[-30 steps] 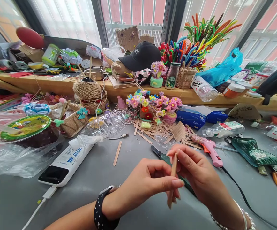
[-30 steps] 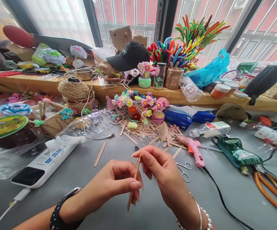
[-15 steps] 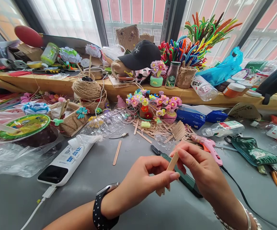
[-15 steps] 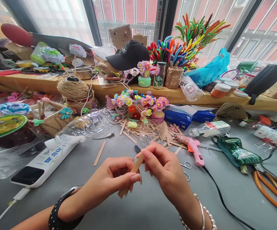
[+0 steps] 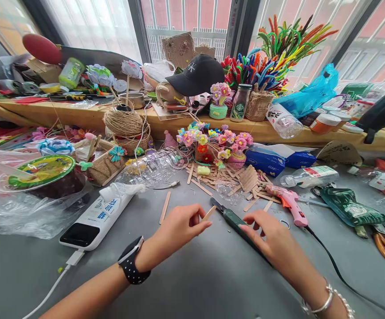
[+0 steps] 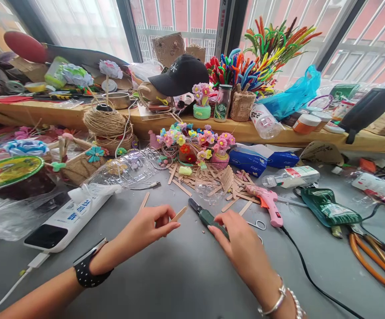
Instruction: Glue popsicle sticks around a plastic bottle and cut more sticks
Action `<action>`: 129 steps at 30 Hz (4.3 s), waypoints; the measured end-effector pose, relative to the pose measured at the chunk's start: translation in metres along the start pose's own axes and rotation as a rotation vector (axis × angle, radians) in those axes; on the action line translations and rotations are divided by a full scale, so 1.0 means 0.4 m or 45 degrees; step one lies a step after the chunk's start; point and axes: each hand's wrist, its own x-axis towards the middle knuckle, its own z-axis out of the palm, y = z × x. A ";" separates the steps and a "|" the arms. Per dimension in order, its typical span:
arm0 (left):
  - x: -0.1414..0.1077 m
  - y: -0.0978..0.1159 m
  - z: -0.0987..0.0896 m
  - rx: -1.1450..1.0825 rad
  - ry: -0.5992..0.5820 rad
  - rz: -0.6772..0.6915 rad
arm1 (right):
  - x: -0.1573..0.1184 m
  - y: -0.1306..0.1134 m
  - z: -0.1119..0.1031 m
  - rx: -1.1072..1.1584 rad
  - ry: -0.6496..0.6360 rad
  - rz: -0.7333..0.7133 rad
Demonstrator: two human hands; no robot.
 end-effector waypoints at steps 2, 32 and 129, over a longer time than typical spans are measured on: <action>-0.002 -0.035 0.015 0.110 0.008 -0.003 | -0.025 0.020 0.029 -0.175 0.041 -0.011; 0.002 -0.103 0.079 0.666 0.129 0.062 | -0.064 0.022 0.054 0.658 -0.150 0.527; 0.020 -0.106 0.102 1.086 0.048 0.360 | -0.134 -0.062 0.192 -1.171 0.166 -0.157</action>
